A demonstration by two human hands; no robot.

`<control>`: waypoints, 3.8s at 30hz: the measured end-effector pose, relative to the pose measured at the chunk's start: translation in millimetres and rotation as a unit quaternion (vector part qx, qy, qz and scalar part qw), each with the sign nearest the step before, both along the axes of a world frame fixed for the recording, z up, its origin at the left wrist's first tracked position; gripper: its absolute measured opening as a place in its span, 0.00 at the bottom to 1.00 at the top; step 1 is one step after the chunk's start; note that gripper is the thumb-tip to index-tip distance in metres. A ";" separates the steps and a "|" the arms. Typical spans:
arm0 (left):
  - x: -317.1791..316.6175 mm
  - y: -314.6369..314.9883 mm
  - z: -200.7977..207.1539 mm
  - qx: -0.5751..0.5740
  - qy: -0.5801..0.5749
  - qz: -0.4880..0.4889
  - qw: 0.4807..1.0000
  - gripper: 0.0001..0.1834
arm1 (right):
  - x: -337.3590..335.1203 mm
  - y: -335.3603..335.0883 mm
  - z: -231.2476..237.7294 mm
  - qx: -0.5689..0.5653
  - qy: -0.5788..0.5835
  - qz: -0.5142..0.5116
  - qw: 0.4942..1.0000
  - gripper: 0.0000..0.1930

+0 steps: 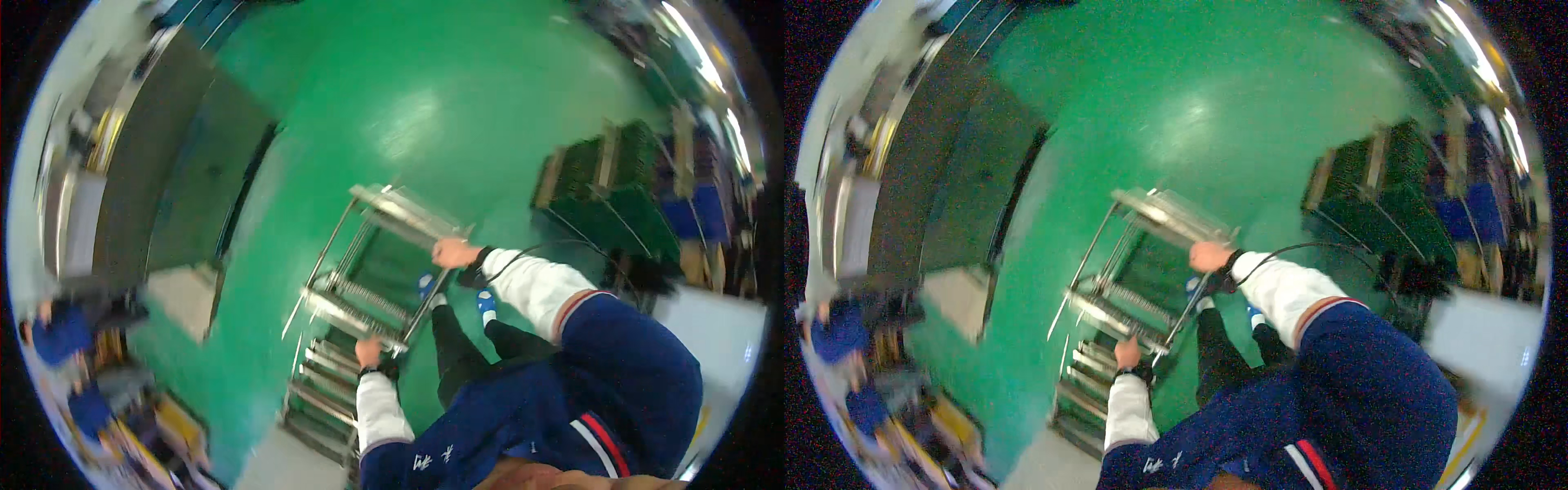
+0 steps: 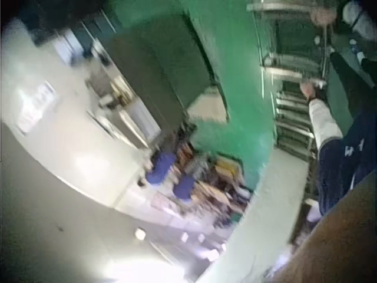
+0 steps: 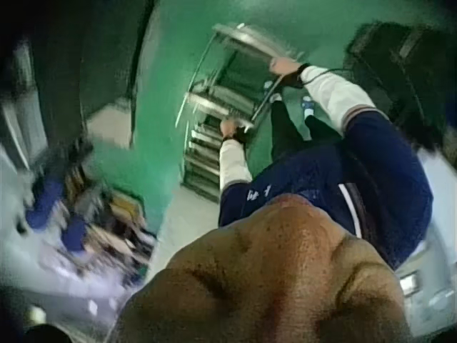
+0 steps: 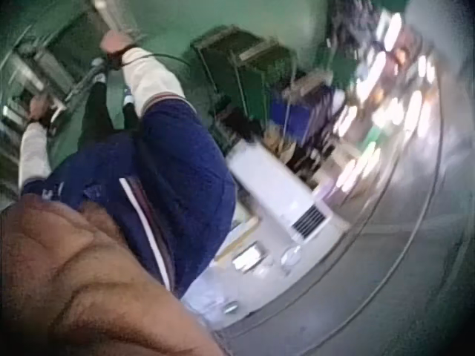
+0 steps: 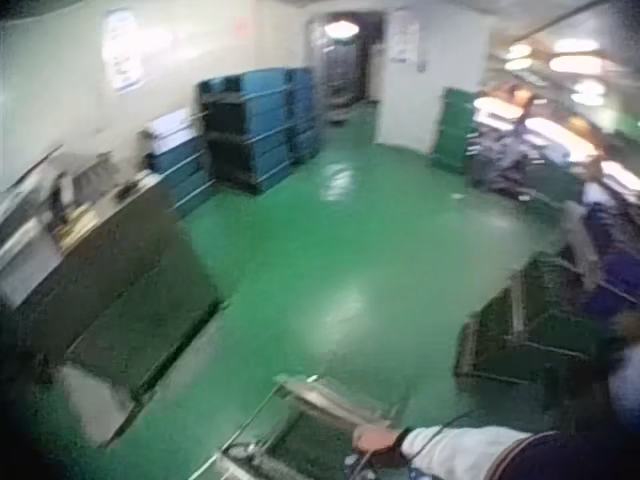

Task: Loading green and blue circuit boards from a rack onto a processing machine's roller conveyor.

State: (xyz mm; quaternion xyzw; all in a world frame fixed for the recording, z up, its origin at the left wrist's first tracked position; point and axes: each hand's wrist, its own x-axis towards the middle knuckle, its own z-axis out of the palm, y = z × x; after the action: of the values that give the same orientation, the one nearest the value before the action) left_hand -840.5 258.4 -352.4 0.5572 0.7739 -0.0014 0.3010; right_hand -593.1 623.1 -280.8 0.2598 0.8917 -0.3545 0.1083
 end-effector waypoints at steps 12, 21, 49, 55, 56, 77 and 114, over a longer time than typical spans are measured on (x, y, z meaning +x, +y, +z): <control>98.0 66.6 -7.5 -0.013 0.044 -0.216 0.975 0.11 | 266.4 -143.2 -42.5 -0.042 -0.003 -0.292 0.955 0.10; 326.9 168.2 61.7 -0.080 -0.372 0.255 0.889 0.16 | 522.8 -199.1 -55.0 -0.115 -0.004 -0.476 0.872 0.11; 860.3 518.4 401.4 0.137 -0.566 -0.059 0.811 0.21 | 1042.1 -164.1 196.0 -0.064 0.479 -0.806 0.342 0.15; 886.1 588.9 381.7 0.028 -0.585 0.006 0.810 0.27 | 1087.4 -72.5 263.4 -0.031 0.434 -0.801 0.411 0.17; 894.4 593.4 380.1 0.008 -0.591 0.002 0.807 0.26 | 1094.7 -58.5 262.6 -0.026 0.438 -0.792 0.425 0.17; 945.0 612.9 374.4 -0.095 -0.582 0.138 0.795 0.12 | 1108.2 0.8 245.4 0.078 0.257 -0.838 0.476 0.26; 1059.0 490.6 616.5 -0.341 -0.456 -0.339 0.749 0.08 | 760.9 -341.2 471.1 0.208 0.251 -0.939 -0.107 0.20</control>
State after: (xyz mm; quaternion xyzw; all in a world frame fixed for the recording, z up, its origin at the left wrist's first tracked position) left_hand 218.5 749.0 264.1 0.5778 0.2528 -0.1135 0.7677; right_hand 167.8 281.9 190.3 -0.7431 0.2389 -0.0565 0.6225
